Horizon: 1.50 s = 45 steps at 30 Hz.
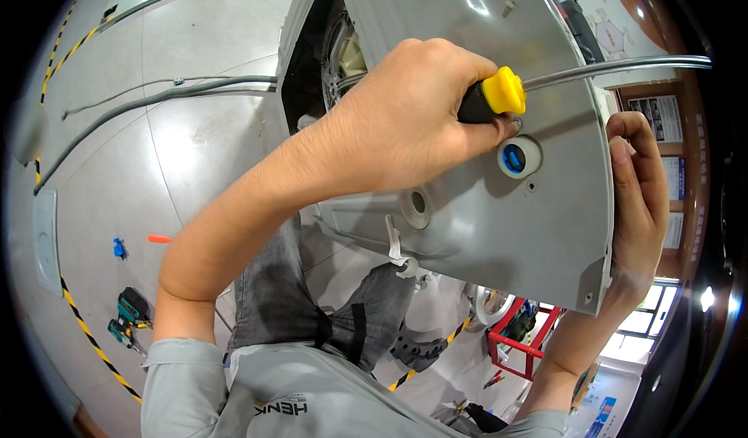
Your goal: The person uses a screwdriver to unscrew components from a washing machine panel, removes the screws, and then detaches a plastic component by hand.
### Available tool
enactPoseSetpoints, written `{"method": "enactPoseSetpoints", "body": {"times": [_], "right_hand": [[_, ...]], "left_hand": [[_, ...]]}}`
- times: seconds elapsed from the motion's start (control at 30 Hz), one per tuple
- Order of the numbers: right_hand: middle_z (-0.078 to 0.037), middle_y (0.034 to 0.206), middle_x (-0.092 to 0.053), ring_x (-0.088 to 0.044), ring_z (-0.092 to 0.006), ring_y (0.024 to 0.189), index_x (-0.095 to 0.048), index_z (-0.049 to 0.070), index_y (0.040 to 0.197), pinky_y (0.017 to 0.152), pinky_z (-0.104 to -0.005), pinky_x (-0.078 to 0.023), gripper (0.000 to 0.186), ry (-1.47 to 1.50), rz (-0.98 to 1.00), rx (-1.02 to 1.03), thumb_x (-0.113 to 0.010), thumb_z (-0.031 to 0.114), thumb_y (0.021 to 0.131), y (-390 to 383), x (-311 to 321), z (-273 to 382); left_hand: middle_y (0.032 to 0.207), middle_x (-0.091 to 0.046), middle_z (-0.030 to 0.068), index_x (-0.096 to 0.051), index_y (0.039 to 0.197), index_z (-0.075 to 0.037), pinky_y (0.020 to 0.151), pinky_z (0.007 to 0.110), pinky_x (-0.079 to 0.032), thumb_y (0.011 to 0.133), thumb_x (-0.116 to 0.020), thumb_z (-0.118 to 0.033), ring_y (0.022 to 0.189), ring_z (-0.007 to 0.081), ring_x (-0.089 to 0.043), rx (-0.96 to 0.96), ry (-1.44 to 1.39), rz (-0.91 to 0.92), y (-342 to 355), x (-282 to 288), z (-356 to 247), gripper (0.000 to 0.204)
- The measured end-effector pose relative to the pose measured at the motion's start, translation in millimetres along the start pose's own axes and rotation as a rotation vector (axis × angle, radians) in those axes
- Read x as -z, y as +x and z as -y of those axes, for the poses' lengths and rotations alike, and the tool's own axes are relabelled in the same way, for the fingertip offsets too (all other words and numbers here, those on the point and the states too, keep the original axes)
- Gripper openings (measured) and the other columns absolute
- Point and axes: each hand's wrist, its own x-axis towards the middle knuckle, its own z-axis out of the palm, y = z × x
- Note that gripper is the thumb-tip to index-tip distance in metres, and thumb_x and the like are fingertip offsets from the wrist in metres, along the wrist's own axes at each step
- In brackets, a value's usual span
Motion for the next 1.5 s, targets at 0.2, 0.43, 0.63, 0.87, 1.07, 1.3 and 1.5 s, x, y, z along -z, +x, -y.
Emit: {"method": "enactPoseSetpoints", "body": {"times": [0.2,0.43,0.63,0.87,1.07,1.3,1.5], "right_hand": [[-0.005,0.091,-0.066,-0.058,-0.0038,0.08,-0.054,0.002,0.119,0.071,-0.0177,-0.042,0.028,0.019,0.048,0.031,-0.053,0.025,0.104,2.1,1.5,-0.2],[-0.006,0.098,-0.066,-0.059,-0.0051,0.085,-0.054,0.001,0.117,0.075,-0.019,-0.045,0.025,0.105,0.087,-0.021,-0.053,0.022,0.104,1.1,4.1,3.1],[-0.005,0.095,-0.066,-0.057,-0.003,0.084,-0.054,0.002,0.112,0.074,-0.018,-0.044,0.019,0.139,0.08,0.018,-0.052,0.02,0.105,3.3,0.7,4.5],[-0.004,0.093,-0.067,-0.054,-0.0016,0.082,-0.053,0.003,0.11,0.072,-0.0167,-0.042,0.017,0.156,0.078,-0.008,-0.05,0.019,0.105,1.8,-1.6,7.3],[-0.002,0.091,-0.064,-0.052,-0.0019,0.082,-0.053,0.003,0.107,0.073,-0.0167,-0.042,0.015,0.16,0.067,0.006,-0.05,0.017,0.105,2.1,-2.6,8.7],[-0.001,0.092,-0.059,-0.05,-0.002,0.081,-0.054,0.001,0.106,0.072,-0.0177,-0.04,0.016,0.131,0.09,0.013,-0.051,0.016,0.104,3.0,-1.7,7.3],[0.0,0.096,-0.058,-0.05,-0.0019,0.084,-0.055,0.002,0.113,0.074,-0.017,-0.039,0.022,0.032,0.113,0.023,-0.053,0.022,0.104,2.3,2.6,5.8]], "left_hand": [[0.082,-0.071,0.0071,-0.067,0.093,0.005,0.073,0.027,-0.053,0.086,-0.073,-0.006,0.076,0.0112,-0.065,0.068,-0.095,-0.012,3.0,-0.2,-1.5,0.014],[0.086,-0.071,0.0062,-0.067,0.094,0.003,0.074,0.026,-0.053,0.084,-0.072,-0.001,0.078,0.0122,-0.067,-0.034,-0.006,-0.118,-5.7,-10.8,0.1,0.012],[0.088,-0.071,0.0076,-0.067,0.097,0.002,0.078,0.026,-0.054,0.085,-0.071,0.001,0.083,0.0144,-0.069,-0.155,0.105,-0.184,-11.0,-14.8,2.8,0.012],[0.094,-0.07,0.0057,-0.067,0.099,0.003,0.079,0.025,-0.054,0.087,-0.07,0.003,0.087,0.0101,-0.066,0.059,-0.137,-0.17,-13.6,-21.0,-3.3,0.013],[0.094,-0.069,0.0043,-0.066,0.101,0.003,0.079,0.024,-0.054,0.088,-0.07,0.001,0.084,0.0085,-0.064,-0.003,-0.178,-0.205,-16.3,-23.2,-0.4,0.014],[0.069,-0.057,0.0072,-0.061,0.089,0.0,0.054,0.025,-0.039,0.087,-0.077,-0.018,0.06,0.0096,-0.049,0.211,0.037,-0.174,-63.9,19.3,2.4,0.025],[0.064,-0.05,0.0087,-0.059,0.086,0.0,0.051,0.032,-0.036,0.086,-0.076,-0.024,0.054,0.0209,-0.043,0.317,0.365,-0.054,-120.4,68.9,-10.5,0.029]]}}
